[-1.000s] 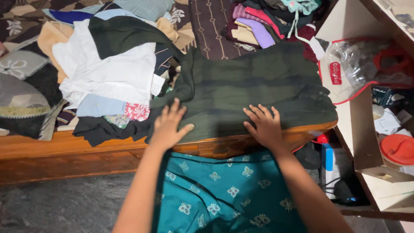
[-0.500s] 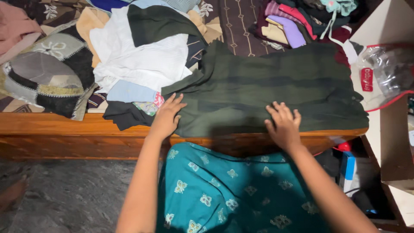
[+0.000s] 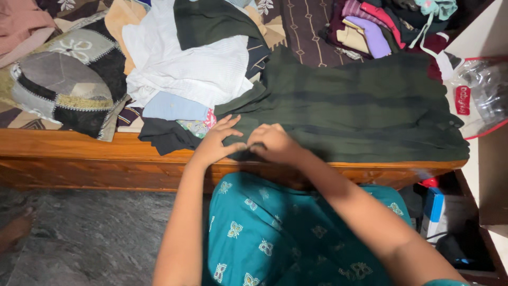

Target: The person buttons a dark green shirt laid on a bed, then folds it by aligning the sides, folding the sleeves inward, and rolling the body into a compact bundle. The folded shirt is placed on the bed among other clothes.

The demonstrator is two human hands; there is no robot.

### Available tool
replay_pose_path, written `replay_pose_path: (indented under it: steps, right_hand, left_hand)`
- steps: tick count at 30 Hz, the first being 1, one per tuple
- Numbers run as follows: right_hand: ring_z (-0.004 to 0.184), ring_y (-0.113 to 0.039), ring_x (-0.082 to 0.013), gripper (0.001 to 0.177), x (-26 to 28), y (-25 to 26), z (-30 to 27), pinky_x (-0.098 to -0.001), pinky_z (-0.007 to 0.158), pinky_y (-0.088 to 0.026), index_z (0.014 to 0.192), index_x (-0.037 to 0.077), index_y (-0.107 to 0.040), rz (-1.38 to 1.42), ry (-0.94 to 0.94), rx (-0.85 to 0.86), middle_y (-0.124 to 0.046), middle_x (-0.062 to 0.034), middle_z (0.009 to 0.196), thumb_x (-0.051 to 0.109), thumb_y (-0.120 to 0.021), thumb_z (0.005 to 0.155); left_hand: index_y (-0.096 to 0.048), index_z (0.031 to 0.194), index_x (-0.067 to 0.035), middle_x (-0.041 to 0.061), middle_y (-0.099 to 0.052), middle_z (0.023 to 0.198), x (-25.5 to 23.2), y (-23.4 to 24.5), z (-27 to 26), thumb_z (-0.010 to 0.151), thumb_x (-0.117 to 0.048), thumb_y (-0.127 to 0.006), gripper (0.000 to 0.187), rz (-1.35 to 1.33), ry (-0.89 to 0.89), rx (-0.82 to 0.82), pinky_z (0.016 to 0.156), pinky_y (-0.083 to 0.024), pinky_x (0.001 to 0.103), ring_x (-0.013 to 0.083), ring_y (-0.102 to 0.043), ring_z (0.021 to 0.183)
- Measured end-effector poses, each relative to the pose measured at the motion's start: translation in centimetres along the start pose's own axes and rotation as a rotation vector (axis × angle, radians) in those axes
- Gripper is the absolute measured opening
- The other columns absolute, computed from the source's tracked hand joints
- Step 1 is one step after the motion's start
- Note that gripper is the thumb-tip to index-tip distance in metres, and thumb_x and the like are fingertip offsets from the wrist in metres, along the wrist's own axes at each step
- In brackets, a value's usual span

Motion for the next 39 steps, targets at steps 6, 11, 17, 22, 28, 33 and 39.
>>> replay_pose_path:
  steps: [6, 11, 17, 22, 28, 33, 39]
  right_hand:
    - [0.078, -0.069, -0.0340, 0.019, -5.5, -0.1, 2.7, -0.0388, 0.074, -0.053, 0.104, 0.004, -0.071, 0.309, -0.141, -0.116, -0.072, -0.0158, 0.088, 0.014, -0.059, 0.095]
    - [0.086, -0.069, -0.0369, 0.018, -6.4, -2.1, 2.5, -0.0419, 0.079, -0.054, 0.106, 0.002, -0.067, 0.327, -0.115, -0.139, -0.071, -0.0170, 0.093, 0.015, -0.058, 0.098]
    - [0.085, -0.068, -0.0327, 0.010, -4.8, -3.5, 1.8, -0.0438, 0.075, -0.054, 0.095, 0.009, -0.064, -0.181, 0.089, -0.448, -0.066, -0.0113, 0.084, 0.018, -0.065, 0.097]
    - [0.079, -0.066, -0.0330, 0.029, -3.6, -2.1, 1.5, -0.0435, 0.068, -0.053, 0.092, 0.007, -0.063, -0.205, 0.081, -0.425, -0.062, -0.0115, 0.083, 0.029, -0.080, 0.083]
    - [0.091, -0.062, -0.0333, 0.035, -3.2, 1.6, -2.8, -0.0439, 0.079, -0.049, 0.108, 0.005, -0.066, -0.247, 0.080, -0.339, -0.062, -0.0122, 0.098, 0.017, -0.077, 0.077]
    - [0.089, -0.060, -0.0279, 0.025, -3.5, 2.5, -5.8, -0.0417, 0.079, -0.045, 0.098, 0.009, -0.065, -0.537, 0.107, -0.376, -0.059, -0.0066, 0.090, 0.009, -0.076, 0.075]
    - [0.095, -0.059, -0.0287, 0.024, -3.4, 2.6, -7.8, -0.0411, 0.084, -0.045, 0.104, 0.008, -0.065, -0.401, 0.118, -0.439, -0.060, -0.0083, 0.097, 0.009, -0.072, 0.081]
  left_hand:
    - [-0.069, 0.098, -0.001, 0.011, -0.061, 0.146, 0.3, 0.2, -0.6, 0.074, -0.024, -0.086, 0.038, 0.007, -0.024, -0.008, 0.117, -0.038, 0.043, 0.0362, -0.042, 0.148]
    - [-0.077, 0.102, -0.003, 0.005, -0.076, 0.113, -0.5, 0.2, -1.2, 0.082, -0.017, -0.081, 0.024, -0.011, 0.020, -0.068, 0.115, -0.042, 0.042, 0.0321, -0.055, 0.140]
    - [-0.072, 0.086, 0.001, 0.011, -0.068, 0.105, -4.3, -0.1, -1.1, 0.070, -0.020, -0.087, 0.030, 0.345, 0.143, -0.187, 0.105, -0.045, 0.043, 0.0312, -0.060, 0.122]
    - [-0.070, 0.093, 0.002, 0.015, -0.067, 0.111, -5.9, -0.6, -0.5, 0.069, -0.013, -0.083, 0.030, 0.470, 0.132, -0.293, 0.101, -0.044, 0.045, 0.0334, -0.058, 0.116]
    - [-0.064, 0.098, -0.005, 0.015, -0.066, 0.118, -5.9, -1.5, -0.5, 0.068, -0.003, -0.074, 0.031, 0.466, 0.172, -0.306, 0.101, -0.042, 0.047, 0.0340, -0.056, 0.119]
    - [-0.064, 0.104, -0.010, 0.013, -0.065, 0.115, -5.8, -2.0, -0.7, 0.071, 0.004, -0.066, 0.035, 0.531, 0.125, -0.318, 0.100, -0.041, 0.048, 0.0338, -0.056, 0.118]
    - [-0.064, 0.099, -0.009, 0.013, -0.063, 0.110, -6.1, -1.6, -1.4, 0.072, 0.003, -0.067, 0.029, 0.524, 0.054, -0.323, 0.100, -0.042, 0.047, 0.0341, -0.056, 0.116]
Point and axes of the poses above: each hand's wrist, its own z-axis towards the middle knuckle, its own y-axis out of the back of the hand, x = y × z, the point moved 2 cm from there along z, towards the middle knuckle
